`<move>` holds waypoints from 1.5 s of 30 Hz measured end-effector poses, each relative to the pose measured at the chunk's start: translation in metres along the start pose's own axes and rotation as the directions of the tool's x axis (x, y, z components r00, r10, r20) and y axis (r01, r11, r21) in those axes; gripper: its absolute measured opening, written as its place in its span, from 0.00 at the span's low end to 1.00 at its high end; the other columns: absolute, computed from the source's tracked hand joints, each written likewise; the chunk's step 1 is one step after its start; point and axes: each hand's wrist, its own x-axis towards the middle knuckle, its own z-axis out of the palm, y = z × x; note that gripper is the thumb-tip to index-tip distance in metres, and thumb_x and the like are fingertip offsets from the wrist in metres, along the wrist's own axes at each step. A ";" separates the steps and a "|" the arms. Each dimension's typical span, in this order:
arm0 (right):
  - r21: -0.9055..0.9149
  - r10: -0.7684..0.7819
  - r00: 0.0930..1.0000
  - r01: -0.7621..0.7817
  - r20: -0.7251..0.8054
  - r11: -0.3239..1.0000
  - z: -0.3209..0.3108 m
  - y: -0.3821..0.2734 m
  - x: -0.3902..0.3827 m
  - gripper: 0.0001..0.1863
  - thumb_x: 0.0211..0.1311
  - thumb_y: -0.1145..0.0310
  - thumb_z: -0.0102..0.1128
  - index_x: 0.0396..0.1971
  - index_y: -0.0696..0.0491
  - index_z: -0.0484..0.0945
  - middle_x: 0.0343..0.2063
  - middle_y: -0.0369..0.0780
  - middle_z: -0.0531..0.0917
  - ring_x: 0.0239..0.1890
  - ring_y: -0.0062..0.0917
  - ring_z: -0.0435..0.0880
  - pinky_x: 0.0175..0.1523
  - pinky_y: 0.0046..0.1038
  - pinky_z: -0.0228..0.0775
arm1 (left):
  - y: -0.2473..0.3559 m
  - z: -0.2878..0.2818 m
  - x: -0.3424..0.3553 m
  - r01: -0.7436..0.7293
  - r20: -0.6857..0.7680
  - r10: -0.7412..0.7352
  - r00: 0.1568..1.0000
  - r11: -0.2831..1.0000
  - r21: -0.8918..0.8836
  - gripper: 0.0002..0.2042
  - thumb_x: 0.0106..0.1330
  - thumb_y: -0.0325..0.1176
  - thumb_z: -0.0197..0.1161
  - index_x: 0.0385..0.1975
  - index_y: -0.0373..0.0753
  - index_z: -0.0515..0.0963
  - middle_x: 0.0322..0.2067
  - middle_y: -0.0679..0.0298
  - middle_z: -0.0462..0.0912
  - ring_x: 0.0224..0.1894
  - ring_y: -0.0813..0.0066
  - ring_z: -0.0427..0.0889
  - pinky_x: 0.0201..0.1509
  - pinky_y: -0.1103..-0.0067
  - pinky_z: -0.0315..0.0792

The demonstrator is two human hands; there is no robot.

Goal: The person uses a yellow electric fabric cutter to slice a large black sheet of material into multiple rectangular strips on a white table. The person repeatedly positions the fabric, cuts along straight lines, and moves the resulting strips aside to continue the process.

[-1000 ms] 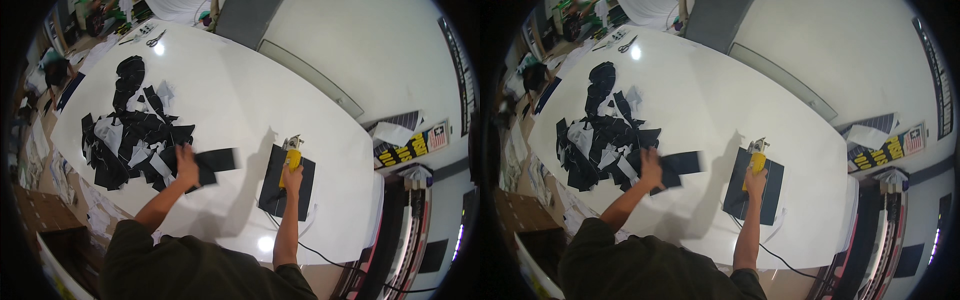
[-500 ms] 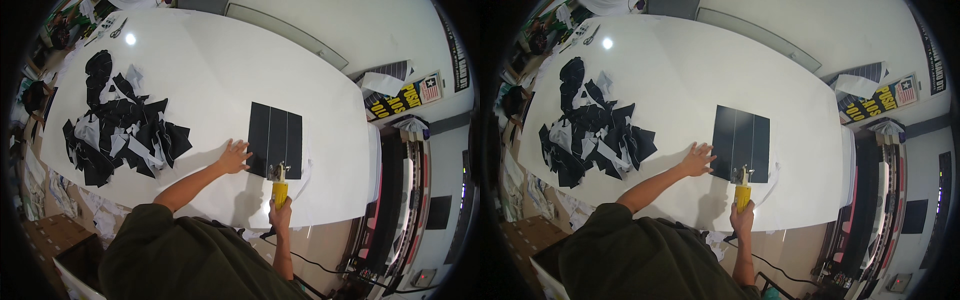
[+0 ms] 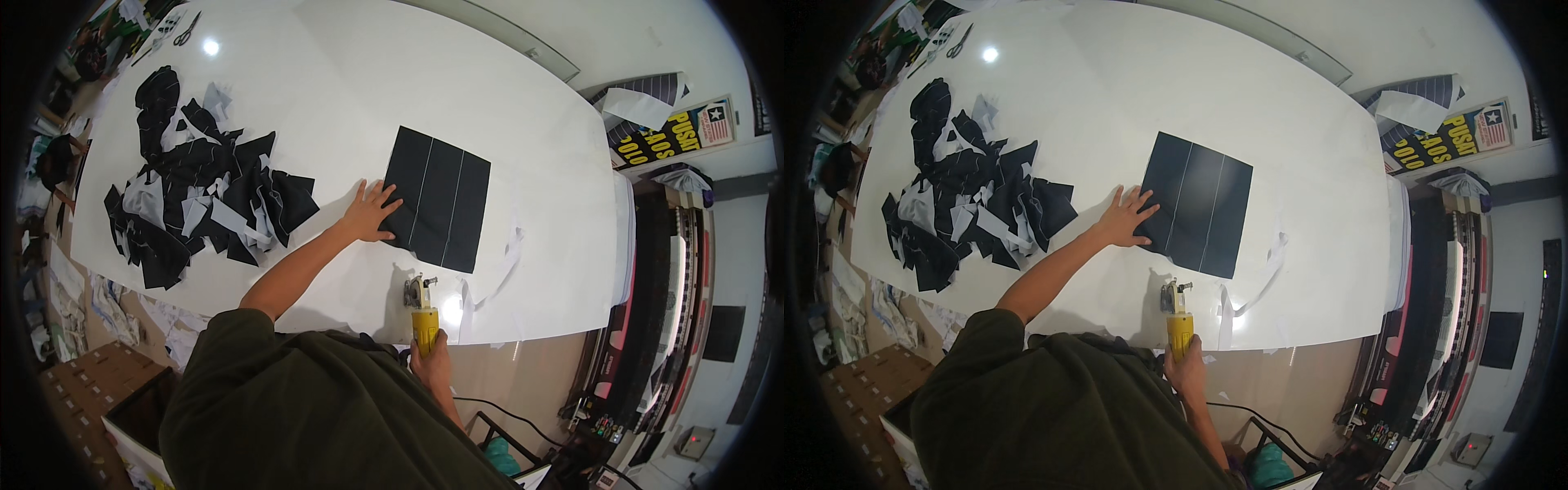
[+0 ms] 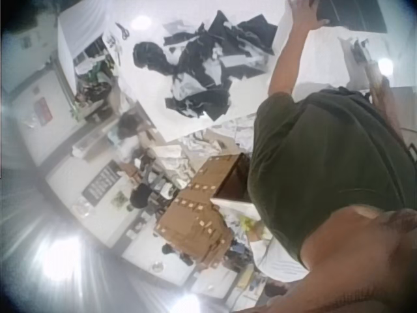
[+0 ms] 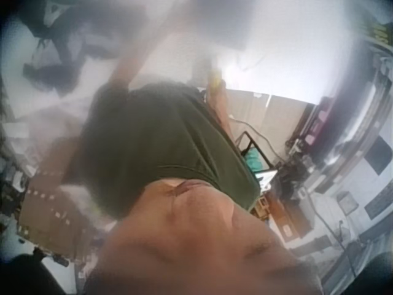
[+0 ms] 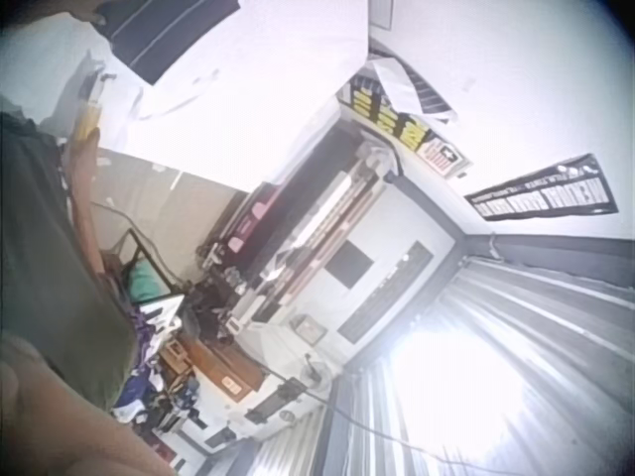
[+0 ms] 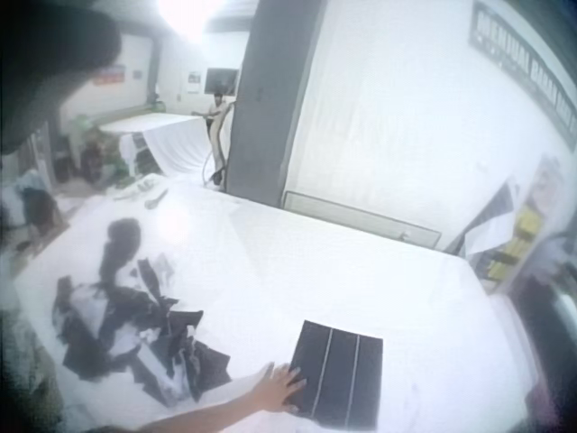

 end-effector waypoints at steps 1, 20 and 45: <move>0.011 -0.008 1.000 0.008 0.000 1.000 0.001 -0.004 0.003 0.34 0.66 0.61 0.68 0.63 0.63 0.62 0.45 0.64 0.82 0.46 0.64 0.83 0.50 0.52 0.77 | -0.004 0.006 0.003 0.018 -0.026 -0.017 1.000 0.999 0.031 0.52 0.60 0.73 0.62 0.81 0.54 0.54 0.82 0.54 0.40 0.83 0.47 0.37 0.79 0.37 0.34; 0.013 -0.074 0.996 0.075 -0.050 0.997 0.041 -0.051 0.013 0.34 0.68 0.63 0.65 0.63 0.66 0.59 0.47 0.67 0.79 0.46 0.66 0.82 0.49 0.54 0.76 | -0.012 -0.015 -0.050 -0.004 0.111 0.010 0.994 0.999 -0.050 0.65 0.49 0.75 0.70 0.81 0.39 0.47 0.82 0.51 0.40 0.83 0.47 0.37 0.80 0.39 0.32; 0.012 -0.083 0.984 0.086 -0.157 0.996 0.070 -0.072 0.036 0.29 0.68 0.64 0.65 0.57 0.66 0.61 0.43 0.65 0.79 0.43 0.64 0.82 0.46 0.55 0.74 | -0.015 -0.013 -0.050 0.008 0.094 0.003 0.996 0.993 -0.114 0.65 0.48 0.71 0.74 0.80 0.36 0.51 0.82 0.54 0.44 0.84 0.53 0.37 0.81 0.42 0.30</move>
